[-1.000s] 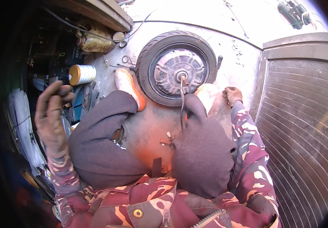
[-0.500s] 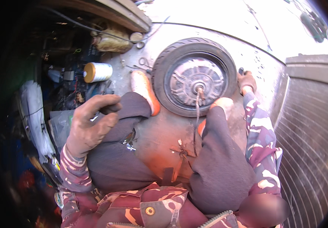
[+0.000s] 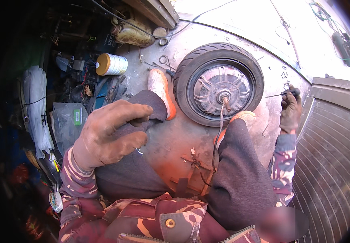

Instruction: The person sits on the floor and uses a screwdriver to adjust components on a motorcycle wheel hub. They repeatedly insert and turn the screwdriver in the hub while holding the wheel steady with the other hand.

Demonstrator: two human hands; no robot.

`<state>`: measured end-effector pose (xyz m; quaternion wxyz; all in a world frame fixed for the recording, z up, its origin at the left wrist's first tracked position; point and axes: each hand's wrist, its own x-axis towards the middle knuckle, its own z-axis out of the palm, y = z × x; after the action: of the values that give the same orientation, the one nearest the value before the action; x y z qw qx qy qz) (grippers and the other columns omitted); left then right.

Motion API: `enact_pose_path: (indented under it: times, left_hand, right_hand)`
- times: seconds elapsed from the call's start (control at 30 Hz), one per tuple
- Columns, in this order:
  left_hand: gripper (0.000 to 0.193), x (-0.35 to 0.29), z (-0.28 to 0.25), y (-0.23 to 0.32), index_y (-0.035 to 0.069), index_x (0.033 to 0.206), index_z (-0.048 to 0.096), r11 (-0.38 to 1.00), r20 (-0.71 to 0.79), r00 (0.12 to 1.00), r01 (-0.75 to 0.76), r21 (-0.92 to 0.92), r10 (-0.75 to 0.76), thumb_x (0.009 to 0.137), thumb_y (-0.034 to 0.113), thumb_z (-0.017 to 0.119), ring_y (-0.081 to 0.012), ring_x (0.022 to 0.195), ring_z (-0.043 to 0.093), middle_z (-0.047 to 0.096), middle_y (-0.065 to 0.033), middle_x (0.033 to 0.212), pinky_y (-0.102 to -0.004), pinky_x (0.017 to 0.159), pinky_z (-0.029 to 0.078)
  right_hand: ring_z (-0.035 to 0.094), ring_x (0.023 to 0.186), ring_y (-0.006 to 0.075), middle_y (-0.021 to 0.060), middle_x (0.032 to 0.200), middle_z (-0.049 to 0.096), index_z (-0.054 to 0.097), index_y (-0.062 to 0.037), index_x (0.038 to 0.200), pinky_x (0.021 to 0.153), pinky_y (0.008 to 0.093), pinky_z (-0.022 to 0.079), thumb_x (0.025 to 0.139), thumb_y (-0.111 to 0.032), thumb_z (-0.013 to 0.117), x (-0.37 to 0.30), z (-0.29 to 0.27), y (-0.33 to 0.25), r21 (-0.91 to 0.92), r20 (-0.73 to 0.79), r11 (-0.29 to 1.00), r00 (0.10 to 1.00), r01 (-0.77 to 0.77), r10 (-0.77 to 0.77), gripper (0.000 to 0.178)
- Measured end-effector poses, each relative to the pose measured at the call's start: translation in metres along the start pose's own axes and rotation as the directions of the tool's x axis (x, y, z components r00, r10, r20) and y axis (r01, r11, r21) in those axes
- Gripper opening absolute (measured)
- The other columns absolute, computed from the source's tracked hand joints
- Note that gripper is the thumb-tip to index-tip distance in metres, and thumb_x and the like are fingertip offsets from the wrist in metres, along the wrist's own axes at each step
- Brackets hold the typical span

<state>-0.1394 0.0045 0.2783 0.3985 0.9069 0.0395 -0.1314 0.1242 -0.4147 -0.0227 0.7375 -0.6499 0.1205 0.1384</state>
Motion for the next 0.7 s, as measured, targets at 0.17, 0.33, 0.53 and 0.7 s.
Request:
enact_pose_path:
  times: [0.17,0.33,0.53,0.7]
  left_hand:
    - [0.049,-0.003,0.002,0.001,-0.004,0.131,0.070,0.999,0.006,1.000,-0.002,-0.040,0.003,0.087,0.011,0.085,-0.0294,0.098,0.076,0.076,-0.0176,0.111,-0.0389,0.089,0.061]
    - [0.053,-0.005,0.004,-0.004,0.000,0.130,0.071,0.995,-0.039,0.995,-0.096,0.016,0.096,0.082,0.011,0.089,-0.0348,0.094,0.074,0.076,-0.0169,0.107,-0.0420,0.083,0.059]
    - [0.056,-0.012,0.000,-0.011,-0.001,0.132,0.070,0.994,-0.022,0.993,-0.112,0.017,0.112,0.081,0.011,0.089,-0.0344,0.093,0.075,0.076,-0.0166,0.107,-0.0425,0.080,0.059]
    - [0.057,-0.024,-0.002,-0.013,0.000,0.132,0.070,0.994,-0.017,0.994,-0.105,0.027,0.105,0.081,0.012,0.090,-0.0348,0.094,0.075,0.076,-0.0166,0.109,-0.0433,0.081,0.058]
  right_hand:
    - [0.073,0.103,0.0182,0.0160,0.122,0.072,0.062,0.0039,0.132,0.088,0.0311,0.061,0.105,0.001,0.061,-0.076,0.082,-0.050,0.032,0.326,0.974,0.919,0.225,-0.223,0.028]
    - [0.074,0.111,0.0217,0.0164,0.128,0.070,0.060,0.0058,0.133,0.099,0.0348,0.065,0.096,0.017,0.064,-0.097,0.153,-0.037,0.016,0.408,0.948,0.864,0.317,-0.296,0.039]
    - [0.072,0.116,0.0220,0.0174,0.132,0.069,0.061,0.0050,0.132,0.101,0.0355,0.063,0.095,0.018,0.064,-0.090,0.158,-0.019,-0.086,0.414,0.921,0.855,0.379,-0.313,0.039]
    - [0.071,0.117,0.0199,0.0135,0.129,0.072,0.064,0.0026,0.131,0.102,0.0336,0.060,0.096,0.015,0.065,-0.084,0.158,-0.011,-0.225,0.440,0.848,0.827,0.479,-0.351,0.037]
